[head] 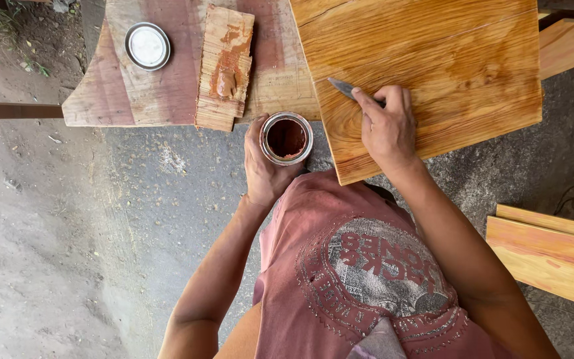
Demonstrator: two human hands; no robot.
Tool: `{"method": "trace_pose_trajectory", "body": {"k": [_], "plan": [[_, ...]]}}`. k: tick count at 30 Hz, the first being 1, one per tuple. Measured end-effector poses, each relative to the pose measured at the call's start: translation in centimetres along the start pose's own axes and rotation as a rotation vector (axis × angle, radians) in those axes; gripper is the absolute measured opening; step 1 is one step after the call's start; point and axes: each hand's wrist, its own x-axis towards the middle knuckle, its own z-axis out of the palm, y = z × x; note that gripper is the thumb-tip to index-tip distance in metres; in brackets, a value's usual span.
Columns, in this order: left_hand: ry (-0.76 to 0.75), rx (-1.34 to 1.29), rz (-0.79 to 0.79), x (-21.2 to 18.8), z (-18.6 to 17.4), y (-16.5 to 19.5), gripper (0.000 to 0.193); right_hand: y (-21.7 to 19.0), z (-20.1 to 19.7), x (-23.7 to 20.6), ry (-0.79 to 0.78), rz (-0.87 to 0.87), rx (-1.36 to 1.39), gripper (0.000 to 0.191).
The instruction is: The person holds a small wooden board against a workbench and uses a small spatula to scoop reddish wood filler from a can and spread it over holes and damaged spots on a larger wooden panel, repeatedly dipping back into the can to apply more filler to new spots.
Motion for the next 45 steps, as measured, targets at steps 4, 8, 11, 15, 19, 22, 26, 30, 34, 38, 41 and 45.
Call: {"method": "trace_pose_trajectory", "body": {"k": [4,8,11,15,19,22,26,30,34,38,41,45], "plan": [[-0.032,-0.005,-0.004,0.3,-0.3,0.0,0.095,1.1,-0.1,-0.3,-0.007,0.061,-0.08,0.039],[-0.03,0.021,0.046,0.8,-0.5,0.2,0.096,0.2,0.6,0.1,-0.042,-0.061,-0.031,0.028],[-0.014,0.067,0.155,1.1,-0.5,0.5,0.095,-2.2,-0.3,0.1,-0.185,-0.037,0.128,0.03],[-0.043,0.058,0.209,1.5,-0.8,0.9,0.091,-3.9,-6.6,-0.2,-0.222,-0.029,0.142,0.034],[-0.067,0.093,0.194,1.6,-0.8,1.6,0.09,-6.1,-10.9,-0.2,-0.19,-0.154,-0.079,0.027],[-0.097,0.137,0.186,1.7,-0.6,2.0,0.093,-7.9,-10.7,0.8,-0.198,-0.272,-0.241,0.023],[-0.12,0.174,0.18,1.7,-0.2,2.3,0.093,-9.5,-8.1,1.9,-0.184,-0.401,-0.347,0.027],[-0.124,0.226,0.195,1.6,0.1,2.3,0.09,-9.9,-5.3,2.6,-0.243,-0.453,-0.349,0.019],[-0.103,0.163,0.184,1.4,0.4,2.1,0.092,-8.3,-5.5,2.4,-0.201,-0.357,-0.053,0.004],[-0.001,0.106,0.192,1.4,0.7,1.3,0.091,-4.8,-8.6,1.1,-0.117,-0.09,0.069,0.01],[0.061,0.06,0.133,1.7,1.3,0.3,0.093,-2.5,-8.7,-0.1,-0.127,0.132,0.207,0.01],[0.048,-0.012,0.028,2.5,2.2,-0.7,0.099,-0.2,-5.4,-0.4,-0.07,0.12,0.227,0.017]]}}
